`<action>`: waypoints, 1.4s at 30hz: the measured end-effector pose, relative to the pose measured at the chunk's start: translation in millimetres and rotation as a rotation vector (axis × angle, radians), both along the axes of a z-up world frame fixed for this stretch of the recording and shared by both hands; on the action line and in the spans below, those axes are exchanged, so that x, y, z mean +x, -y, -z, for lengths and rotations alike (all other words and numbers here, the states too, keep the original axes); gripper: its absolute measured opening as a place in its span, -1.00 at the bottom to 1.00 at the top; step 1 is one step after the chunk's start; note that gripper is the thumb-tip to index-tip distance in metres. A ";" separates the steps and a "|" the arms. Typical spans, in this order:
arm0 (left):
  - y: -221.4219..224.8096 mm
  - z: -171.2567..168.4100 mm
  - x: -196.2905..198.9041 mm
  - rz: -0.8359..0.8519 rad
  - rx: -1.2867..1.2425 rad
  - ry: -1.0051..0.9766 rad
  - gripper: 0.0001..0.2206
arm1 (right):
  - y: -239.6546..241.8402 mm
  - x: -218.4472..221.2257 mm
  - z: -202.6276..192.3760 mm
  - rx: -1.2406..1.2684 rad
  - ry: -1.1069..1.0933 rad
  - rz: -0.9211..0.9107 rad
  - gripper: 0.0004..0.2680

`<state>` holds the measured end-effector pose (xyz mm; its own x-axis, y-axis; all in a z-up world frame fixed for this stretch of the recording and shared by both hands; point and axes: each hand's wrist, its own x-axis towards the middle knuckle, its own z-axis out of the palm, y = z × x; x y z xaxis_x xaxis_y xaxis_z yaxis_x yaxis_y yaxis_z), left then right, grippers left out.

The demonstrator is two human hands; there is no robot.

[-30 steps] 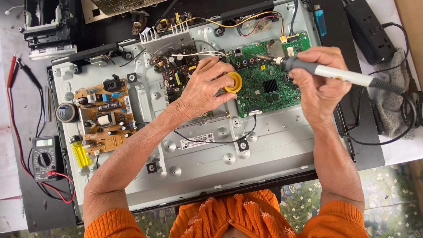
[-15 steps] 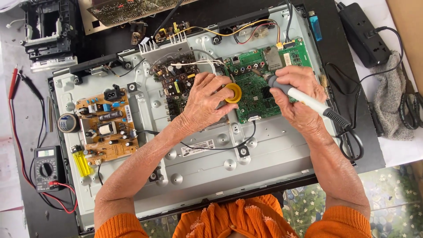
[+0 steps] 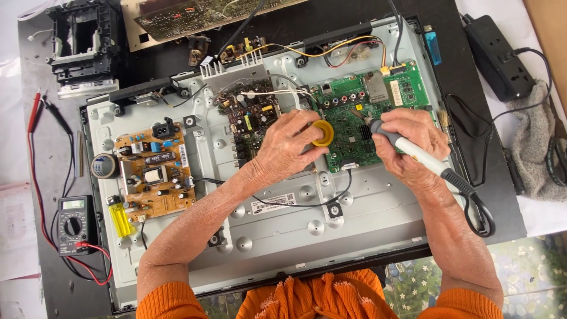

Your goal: Soldering electronic components on a television circuit board using a soldering iron and solder wire.

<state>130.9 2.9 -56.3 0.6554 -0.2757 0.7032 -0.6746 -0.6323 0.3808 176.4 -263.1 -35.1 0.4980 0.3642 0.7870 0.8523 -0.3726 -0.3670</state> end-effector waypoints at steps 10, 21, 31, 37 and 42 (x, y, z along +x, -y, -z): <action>2.6 4.5 -3.3 -0.021 0.078 0.014 -0.81 | -7.8 -5.2 -7.5 -0.051 0.000 -0.005 -0.86; -3.9 -1.8 -5.6 0.021 0.190 0.034 -0.62 | -9.0 -2.9 -3.6 -0.087 0.080 -0.029 -0.84; -3.2 0.2 -5.0 0.035 0.162 -0.001 -0.63 | -7.5 -7.2 -12.9 -0.168 0.051 -0.014 -0.86; -3.3 -3.1 -5.7 0.043 0.152 -0.003 -0.65 | -6.5 -6.6 -8.4 -0.146 0.024 -0.040 -0.87; -3.3 -3.3 -6.9 0.031 0.138 0.002 -0.62 | -6.6 2.5 2.3 -0.115 0.081 -0.091 -0.84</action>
<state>124.0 6.2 -53.0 0.6438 -0.3900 0.6583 -0.6952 -0.6577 0.2902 178.9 -256.5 -37.4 0.3950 0.4950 0.7739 0.9097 -0.3278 -0.2547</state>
